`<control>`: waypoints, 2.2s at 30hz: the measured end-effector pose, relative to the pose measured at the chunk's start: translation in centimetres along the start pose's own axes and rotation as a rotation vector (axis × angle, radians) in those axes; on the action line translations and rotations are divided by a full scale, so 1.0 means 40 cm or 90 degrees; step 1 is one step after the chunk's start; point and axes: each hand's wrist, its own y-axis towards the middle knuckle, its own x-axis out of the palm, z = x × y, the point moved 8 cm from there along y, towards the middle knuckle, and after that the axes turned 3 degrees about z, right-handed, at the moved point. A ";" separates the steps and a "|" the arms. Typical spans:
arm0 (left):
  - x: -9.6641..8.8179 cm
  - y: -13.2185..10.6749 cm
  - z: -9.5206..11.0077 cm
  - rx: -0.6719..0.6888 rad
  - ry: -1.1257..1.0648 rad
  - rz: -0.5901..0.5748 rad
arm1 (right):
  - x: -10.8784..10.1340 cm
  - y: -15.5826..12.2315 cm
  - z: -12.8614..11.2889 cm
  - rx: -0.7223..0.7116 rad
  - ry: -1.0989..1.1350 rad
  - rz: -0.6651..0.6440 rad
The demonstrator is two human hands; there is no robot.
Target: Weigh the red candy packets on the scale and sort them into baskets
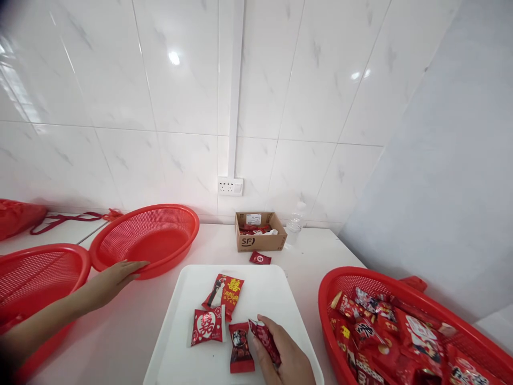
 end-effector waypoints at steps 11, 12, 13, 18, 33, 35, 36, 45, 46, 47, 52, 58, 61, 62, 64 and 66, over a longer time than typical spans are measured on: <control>0.026 0.010 0.206 0.055 -0.123 0.086 | 0.001 0.008 -0.007 -0.004 -0.063 -0.103; 0.018 0.000 0.227 0.054 -0.154 0.119 | -0.003 0.005 -0.013 0.000 -0.048 -0.087; 0.010 -0.013 0.253 0.061 -0.194 0.151 | -0.006 0.002 -0.020 -0.001 -0.031 -0.069; 0.034 -0.106 0.463 0.229 -0.423 0.054 | 0.024 -0.020 -0.098 -0.124 0.019 -0.093; -0.103 -0.058 0.317 -0.031 -0.365 0.320 | 0.027 -0.024 -0.069 -0.098 -0.048 -0.121; -0.128 -0.041 0.282 -0.062 -0.292 0.368 | 0.027 -0.017 -0.056 -0.077 -0.083 -0.143; -0.126 -0.036 0.281 -0.058 -0.255 0.369 | 0.030 -0.014 -0.053 -0.077 -0.093 -0.154; 0.111 -0.103 0.472 0.156 -0.243 -0.075 | 0.069 -0.022 -0.080 -0.158 -0.111 -0.279; 0.123 -0.109 0.479 0.159 -0.234 -0.088 | 0.071 -0.024 -0.082 -0.160 -0.116 -0.296; 0.130 -0.113 0.482 0.157 -0.225 -0.091 | 0.073 -0.025 -0.083 -0.159 -0.123 -0.312; 0.141 -0.118 0.480 0.136 -0.235 -0.104 | 0.082 -0.023 -0.087 -0.151 -0.146 -0.354; 0.113 -0.125 0.478 0.152 -0.286 -0.088 | 0.080 -0.022 -0.095 -0.151 -0.142 -0.356; 0.051 -0.082 0.428 0.121 -0.268 0.038 | 0.076 -0.022 -0.094 -0.142 -0.139 -0.354; 0.020 -0.061 0.402 0.096 -0.252 0.104 | 0.075 -0.022 -0.094 -0.139 -0.138 -0.352; -0.046 -0.025 0.356 0.045 -0.197 0.245 | 0.074 -0.021 -0.095 -0.137 -0.135 -0.347; -0.091 0.001 0.337 0.021 -0.111 0.338 | 0.075 -0.020 -0.097 -0.138 -0.133 -0.341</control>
